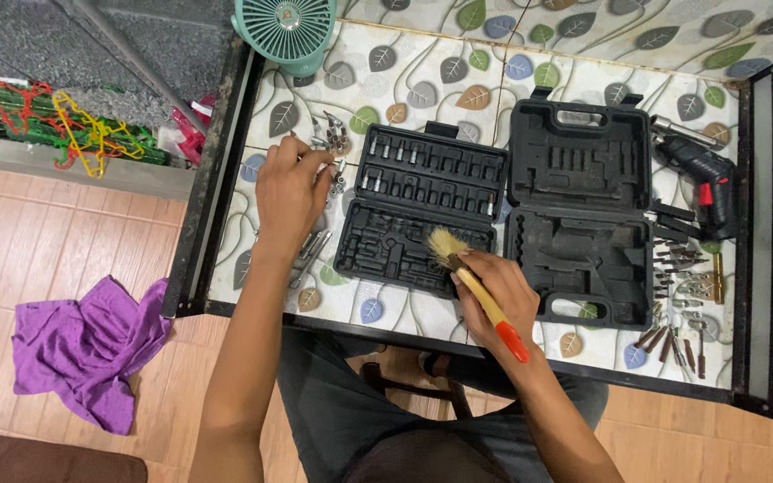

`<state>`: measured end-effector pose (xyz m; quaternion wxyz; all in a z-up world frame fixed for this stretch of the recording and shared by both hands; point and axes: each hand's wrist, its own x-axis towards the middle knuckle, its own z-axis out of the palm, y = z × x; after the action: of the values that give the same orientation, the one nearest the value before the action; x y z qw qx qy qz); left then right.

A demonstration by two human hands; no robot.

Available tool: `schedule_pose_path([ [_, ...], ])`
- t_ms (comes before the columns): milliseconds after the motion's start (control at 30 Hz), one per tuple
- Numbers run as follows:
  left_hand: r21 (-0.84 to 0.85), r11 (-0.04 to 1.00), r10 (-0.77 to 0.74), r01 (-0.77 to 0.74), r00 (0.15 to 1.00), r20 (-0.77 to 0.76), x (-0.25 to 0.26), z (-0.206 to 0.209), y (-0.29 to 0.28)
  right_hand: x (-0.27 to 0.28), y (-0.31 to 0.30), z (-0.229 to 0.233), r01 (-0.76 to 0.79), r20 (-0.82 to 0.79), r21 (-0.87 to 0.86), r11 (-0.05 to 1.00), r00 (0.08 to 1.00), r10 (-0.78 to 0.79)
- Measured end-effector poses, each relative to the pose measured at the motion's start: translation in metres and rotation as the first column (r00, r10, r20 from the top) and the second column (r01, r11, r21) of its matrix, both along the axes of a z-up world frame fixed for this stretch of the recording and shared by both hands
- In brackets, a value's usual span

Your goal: The person removes drill bits and sockets from a black plastic toolbox, places them on the table, and then uses a brush to clean the interior compartments. The person continues to brush the case and handle individual bits, placing them back into the slots.

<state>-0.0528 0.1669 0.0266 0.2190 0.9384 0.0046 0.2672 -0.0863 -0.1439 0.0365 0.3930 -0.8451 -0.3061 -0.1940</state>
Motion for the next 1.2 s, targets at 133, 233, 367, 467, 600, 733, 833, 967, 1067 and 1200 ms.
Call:
schedule_pose_path([
  [133,-0.434,0.9,-0.048,0.044,0.999,0.002,-0.027,0.006,-0.024,0.0,-0.006,-0.002,-0.001,-0.108,0.081,0.997,0.994,0.01],
  [233,-0.89,0.456,-0.158,0.004,0.984,-0.076,-0.04,-0.001,-0.056,-0.002,-0.011,-0.007,0.021,-0.279,0.191,0.981,0.96,0.034],
  [367,-0.994,-0.026,-0.246,-0.107,0.964,-0.098,-0.054,-0.016,-0.101,-0.006,-0.018,-0.021,0.081,-0.518,0.416,0.906,0.84,0.162],
  [467,-0.998,-0.034,-0.291,-0.06,0.956,-0.048,-0.062,-0.024,-0.117,-0.007,-0.024,-0.031,0.155,-0.591,0.563,0.812,0.762,0.264],
  [600,-0.993,0.116,-0.338,-0.032,0.939,-0.069,-0.063,-0.032,-0.128,-0.008,-0.036,-0.034,0.214,-0.623,0.612,0.762,0.724,0.297],
  [733,-0.982,0.189,-0.435,0.026,0.898,-0.06,-0.072,-0.039,-0.141,-0.001,-0.04,-0.031,0.106,-0.57,0.53,0.841,0.779,0.261],
  [833,-0.998,0.058,-0.444,0.002,0.896,-0.024,-0.072,-0.043,-0.144,0.005,-0.038,-0.029,0.156,-0.471,0.555,0.817,0.869,0.153],
  [967,-0.996,0.035,-0.411,0.077,0.91,0.056,-0.07,-0.039,-0.143,0.005,-0.038,-0.023,0.04,-0.5,0.558,0.829,0.814,0.297],
  [1067,-0.985,0.153,-0.335,0.083,0.942,0.027,-0.07,-0.031,-0.147,0.006,-0.037,-0.021,0.101,-0.417,0.307,0.946,0.908,0.039],
  [1200,-0.894,0.443,-0.18,0.067,0.984,-0.015,-0.076,-0.019,-0.151,0.003,-0.038,-0.02,0.14,-0.382,0.384,0.913,0.924,0.019],
])
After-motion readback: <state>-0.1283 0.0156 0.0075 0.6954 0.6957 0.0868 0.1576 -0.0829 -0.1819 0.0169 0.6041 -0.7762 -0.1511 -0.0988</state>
